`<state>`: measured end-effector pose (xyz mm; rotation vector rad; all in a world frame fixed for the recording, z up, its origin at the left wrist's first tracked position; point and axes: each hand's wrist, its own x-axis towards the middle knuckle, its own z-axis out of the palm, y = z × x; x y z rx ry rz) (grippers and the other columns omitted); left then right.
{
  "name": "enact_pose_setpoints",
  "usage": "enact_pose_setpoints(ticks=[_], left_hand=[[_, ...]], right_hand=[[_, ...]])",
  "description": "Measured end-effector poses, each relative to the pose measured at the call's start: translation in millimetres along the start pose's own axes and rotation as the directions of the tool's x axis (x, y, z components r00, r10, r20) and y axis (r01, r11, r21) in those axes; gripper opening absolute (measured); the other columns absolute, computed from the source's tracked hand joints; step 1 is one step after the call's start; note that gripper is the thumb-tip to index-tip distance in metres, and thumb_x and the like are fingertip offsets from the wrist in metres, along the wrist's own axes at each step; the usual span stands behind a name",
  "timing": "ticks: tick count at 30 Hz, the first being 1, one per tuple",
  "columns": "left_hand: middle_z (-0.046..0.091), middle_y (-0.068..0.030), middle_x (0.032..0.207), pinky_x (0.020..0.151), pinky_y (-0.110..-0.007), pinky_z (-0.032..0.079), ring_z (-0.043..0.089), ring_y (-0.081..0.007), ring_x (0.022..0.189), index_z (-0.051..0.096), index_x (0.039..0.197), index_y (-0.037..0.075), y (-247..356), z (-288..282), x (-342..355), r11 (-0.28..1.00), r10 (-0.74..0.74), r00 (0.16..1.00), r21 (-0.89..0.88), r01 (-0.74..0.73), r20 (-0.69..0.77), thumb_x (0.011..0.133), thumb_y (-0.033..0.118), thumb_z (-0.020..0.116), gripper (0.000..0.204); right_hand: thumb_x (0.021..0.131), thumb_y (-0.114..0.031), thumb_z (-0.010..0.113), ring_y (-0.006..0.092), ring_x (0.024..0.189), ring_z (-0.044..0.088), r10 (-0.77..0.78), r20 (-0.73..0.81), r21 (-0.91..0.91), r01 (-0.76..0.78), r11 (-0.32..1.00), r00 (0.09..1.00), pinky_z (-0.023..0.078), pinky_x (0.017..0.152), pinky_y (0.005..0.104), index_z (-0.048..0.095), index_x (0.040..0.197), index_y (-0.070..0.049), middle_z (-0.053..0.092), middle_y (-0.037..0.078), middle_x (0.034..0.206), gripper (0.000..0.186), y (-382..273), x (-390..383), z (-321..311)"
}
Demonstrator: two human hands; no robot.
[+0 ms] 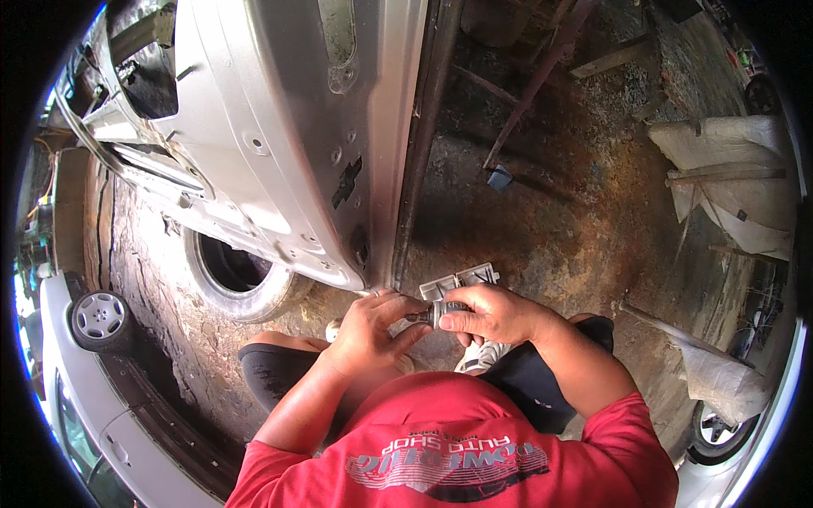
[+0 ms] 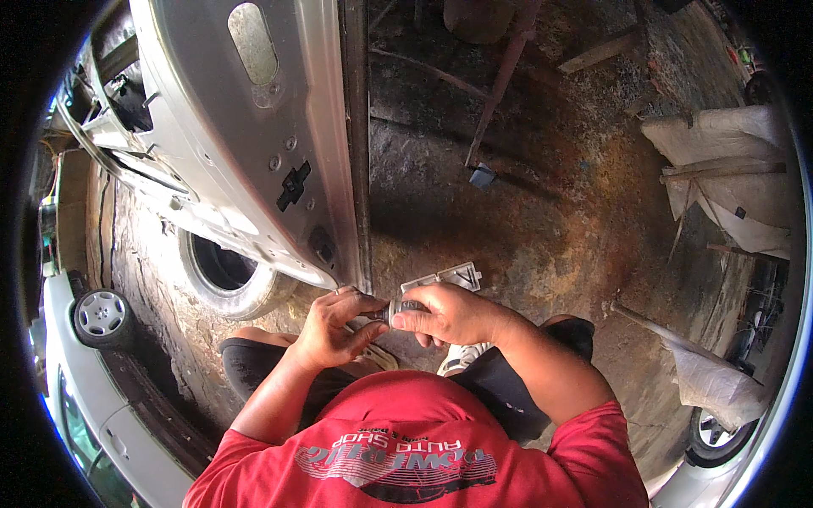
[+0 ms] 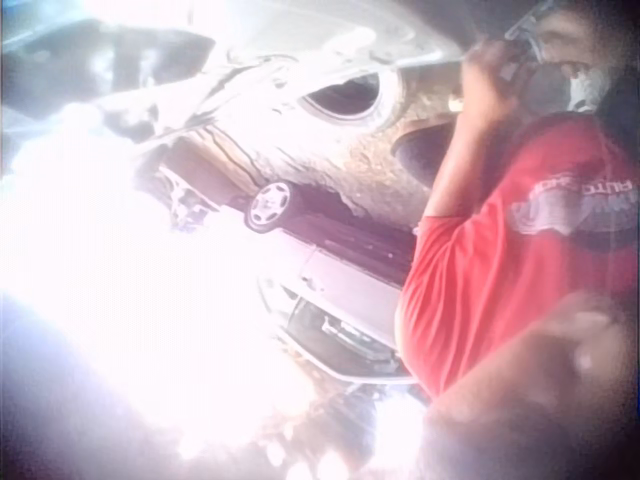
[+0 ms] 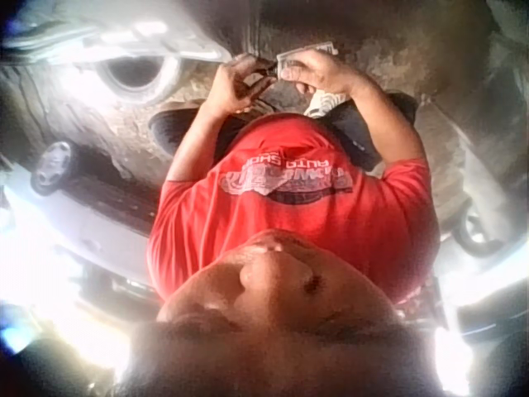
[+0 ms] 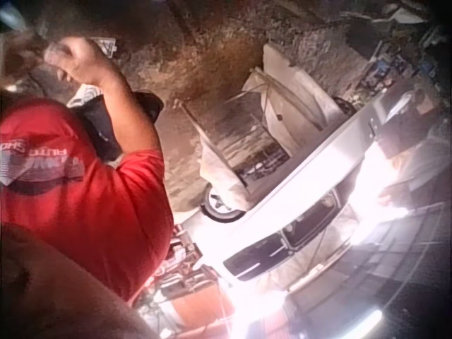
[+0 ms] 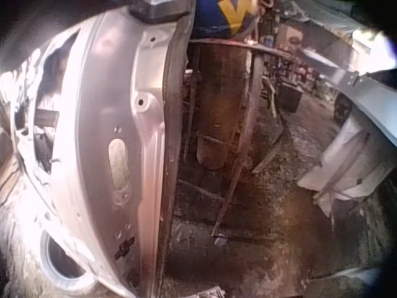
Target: The person removes a window regulator from a car door, places it on another door, and then installs a new weather stripping seal onto the door frame. They also handle a package of clips and install them into the door.
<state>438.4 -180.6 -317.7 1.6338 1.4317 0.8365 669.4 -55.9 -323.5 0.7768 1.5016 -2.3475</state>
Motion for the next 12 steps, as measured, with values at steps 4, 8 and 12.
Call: enact_pose_setpoints(ticks=[4, 8, 12], left_hand=[[0.074, -0.0116, 0.088, 0.074, -0.038, 0.055, 0.073, -0.026, 0.083, 0.072, 0.109, -0.001, 15, -3, 5, 0.995, -0.09, 0.995, -0.053, 0.088, -0.053, 0.087, 0.013, 0.082, 0.028], [0.073, -0.0101, 0.083, 0.071, -0.035, 0.053, 0.07, -0.0197, 0.077, 0.073, 0.104, -0.003, 6, -18, 3, 0.921, -0.294, 0.95, -0.235, 0.31, 0.104, 0.094, 0.013, 0.077, 0.019], [0.073, -0.0101, 0.081, 0.069, -0.034, 0.052, 0.069, -0.0202, 0.074, 0.075, 0.101, -0.002, 3, -25, 3, 0.949, -0.21, 0.963, -0.202, 0.242, 0.168, 0.097, 0.012, 0.073, 0.014]], right_hand=[[0.107, -0.048, 0.058, 0.0067, 0.058, 0.059, -0.07, -0.04, 0.266, 0.078, 0.961, 0.997, 0.046, 0.051, 0.0221, 0.063, 0.112, -0.005, 0.064, 0.003, 0.07, 0.044, -1, 4, 3], [0.107, -0.049, 0.055, 0.0058, 0.054, 0.058, -0.037, -0.008, 0.322, 0.038, 0.946, 0.999, 0.044, 0.048, 0.0206, 0.063, 0.109, -0.006, 0.064, 0.003, 0.068, 0.043, -9, 1, 1], [0.107, -0.053, 0.054, 0.0081, 0.051, 0.057, 0.009, 0.052, 0.368, -0.027, 0.929, 0.999, 0.043, 0.046, 0.0212, 0.062, 0.105, -0.008, 0.064, 0.006, 0.066, 0.046, -10, -2, -1]])
